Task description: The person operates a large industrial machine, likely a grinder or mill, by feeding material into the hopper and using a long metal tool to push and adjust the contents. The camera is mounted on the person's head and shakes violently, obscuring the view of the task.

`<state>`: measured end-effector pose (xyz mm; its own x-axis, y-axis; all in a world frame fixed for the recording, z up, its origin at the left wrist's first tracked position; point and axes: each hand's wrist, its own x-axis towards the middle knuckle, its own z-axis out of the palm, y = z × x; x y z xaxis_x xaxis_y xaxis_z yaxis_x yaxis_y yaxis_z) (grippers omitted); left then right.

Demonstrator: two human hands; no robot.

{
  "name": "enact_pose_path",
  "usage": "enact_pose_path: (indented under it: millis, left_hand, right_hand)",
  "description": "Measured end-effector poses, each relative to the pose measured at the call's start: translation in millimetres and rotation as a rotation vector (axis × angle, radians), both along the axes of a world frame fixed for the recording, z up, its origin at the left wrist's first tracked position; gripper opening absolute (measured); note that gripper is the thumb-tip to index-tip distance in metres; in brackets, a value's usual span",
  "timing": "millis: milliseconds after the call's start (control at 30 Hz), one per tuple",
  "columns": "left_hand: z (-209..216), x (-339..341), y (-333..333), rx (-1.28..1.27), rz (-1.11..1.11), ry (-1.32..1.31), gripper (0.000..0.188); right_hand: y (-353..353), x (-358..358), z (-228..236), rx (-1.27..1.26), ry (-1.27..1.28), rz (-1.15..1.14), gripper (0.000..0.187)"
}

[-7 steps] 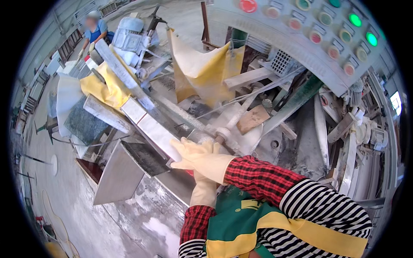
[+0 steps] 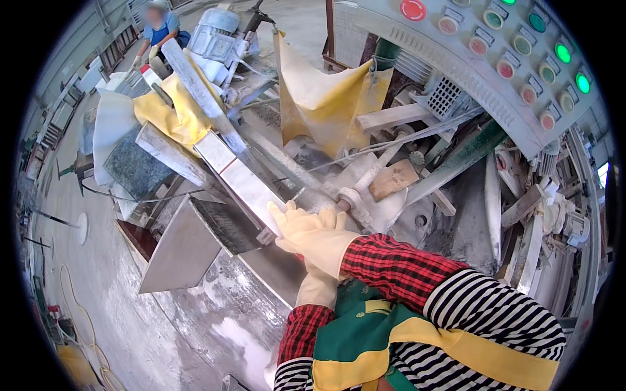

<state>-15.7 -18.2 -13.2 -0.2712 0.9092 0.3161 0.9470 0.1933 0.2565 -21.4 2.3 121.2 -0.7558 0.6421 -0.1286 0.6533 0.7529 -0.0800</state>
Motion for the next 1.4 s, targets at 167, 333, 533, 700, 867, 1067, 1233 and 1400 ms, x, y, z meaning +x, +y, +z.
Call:
enact_pose_path:
  millis: [167, 333, 533, 700, 867, 1067, 1233, 1400]
  left_hand:
    - [10, 3, 10, 0.051, 0.01, -0.03, 0.055]
    - [26, 6, 15, 0.134, 0.001, -0.109, 0.057]
    - [68, 24, 1, 0.112, -0.136, 0.012, 0.048]
    - [57, 27, 2, 0.118, -0.155, 0.086, 0.053]
    - [75, 66, 19, 0.091, -0.18, 0.035, 0.04]
    - [67, 19, 28, -0.17, -0.001, -0.3, 0.028]
    - [-28, -91, 21, -0.009, -0.195, -0.241, 0.048]
    - [6, -37, 23, -0.143, -0.136, 0.351, 0.049]
  right_hand:
    - [20, -1, 26, -0.341, -0.032, 0.106, 0.094]
    - [70, -2, 7, -0.46, 0.122, 0.01, 0.098]
    - [149, 153, -63, -0.926, 0.813, -0.177, 0.105]
    - [118, 349, -37, -1.173, 1.189, -0.825, 0.052]
    - [63, 567, -120, -0.873, 1.608, -1.296, 0.035]
    - [-37, 689, -147, 0.064, 2.024, -1.703, 0.036]
    - [-75, 754, -154, 0.528, 2.123, -1.932, 0.043]
    - [-81, 774, -156, 0.662, 2.315, -1.985, 0.05]
